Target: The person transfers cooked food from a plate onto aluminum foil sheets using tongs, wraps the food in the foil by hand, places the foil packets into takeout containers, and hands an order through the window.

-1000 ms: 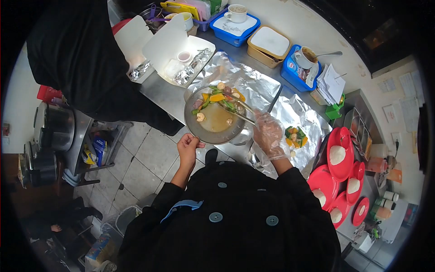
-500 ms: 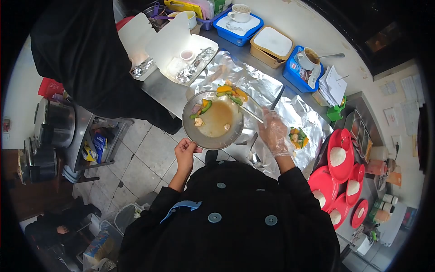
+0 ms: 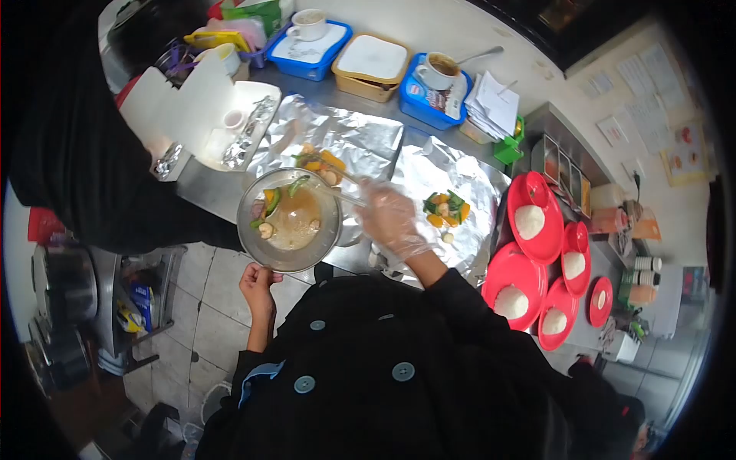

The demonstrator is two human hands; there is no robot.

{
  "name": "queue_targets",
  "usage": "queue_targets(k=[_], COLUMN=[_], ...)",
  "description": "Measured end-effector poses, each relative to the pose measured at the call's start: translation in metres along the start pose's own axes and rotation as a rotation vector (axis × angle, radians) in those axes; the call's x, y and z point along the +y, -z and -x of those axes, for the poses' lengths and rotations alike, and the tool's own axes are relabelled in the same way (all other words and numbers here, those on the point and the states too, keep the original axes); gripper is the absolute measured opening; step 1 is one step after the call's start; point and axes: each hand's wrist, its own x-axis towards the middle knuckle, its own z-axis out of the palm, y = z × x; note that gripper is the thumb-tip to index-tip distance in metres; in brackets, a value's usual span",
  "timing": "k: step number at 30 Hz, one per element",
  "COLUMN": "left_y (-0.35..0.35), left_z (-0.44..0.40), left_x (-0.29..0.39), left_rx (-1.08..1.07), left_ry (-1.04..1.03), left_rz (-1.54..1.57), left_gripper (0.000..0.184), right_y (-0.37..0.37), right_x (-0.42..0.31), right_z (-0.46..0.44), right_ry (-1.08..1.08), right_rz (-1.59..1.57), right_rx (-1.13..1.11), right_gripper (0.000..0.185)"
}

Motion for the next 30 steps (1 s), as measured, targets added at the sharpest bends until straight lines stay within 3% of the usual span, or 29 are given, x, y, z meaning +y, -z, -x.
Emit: queue_targets(k=[1, 7, 11, 18, 24, 30], left_y=[-0.003, -0.006, 0.0, 0.0, 0.0, -0.004], left_z=[0.0, 0.001, 0.002, 0.007, 0.004, 0.001], left_x=[0.0, 0.008, 0.004, 0.009, 0.011, 0.013], left_rx=[-0.017, 0.021, 0.009, -0.001, -0.01, -0.015], left_ry=[0.004, 0.005, 0.029, 0.065, 0.043, 0.037], left_rz=[-0.004, -0.012, -0.02, -0.025, 0.014, 0.017], left_gripper=[0.012, 0.013, 0.013, 0.01, 0.013, 0.013], right_y=[0.004, -0.028, -0.01, 0.013, 0.032, 0.05], right_x=[-0.008, 0.01, 0.016, 0.027, 0.005, -0.008], right_z=[0.001, 0.006, -0.001, -0.009, -0.004, 0.027], right_ry=[-0.001, 0.104, -0.069, 0.013, 0.014, 0.219], right_rz=[-0.009, 0.111, 0.116, -0.004, 0.109, 0.304], right_rx=[-0.075, 0.088, -0.045, 0.111, -0.155, -0.32], right_gripper=[0.05, 0.049, 0.056, 0.048, 0.043, 0.041])
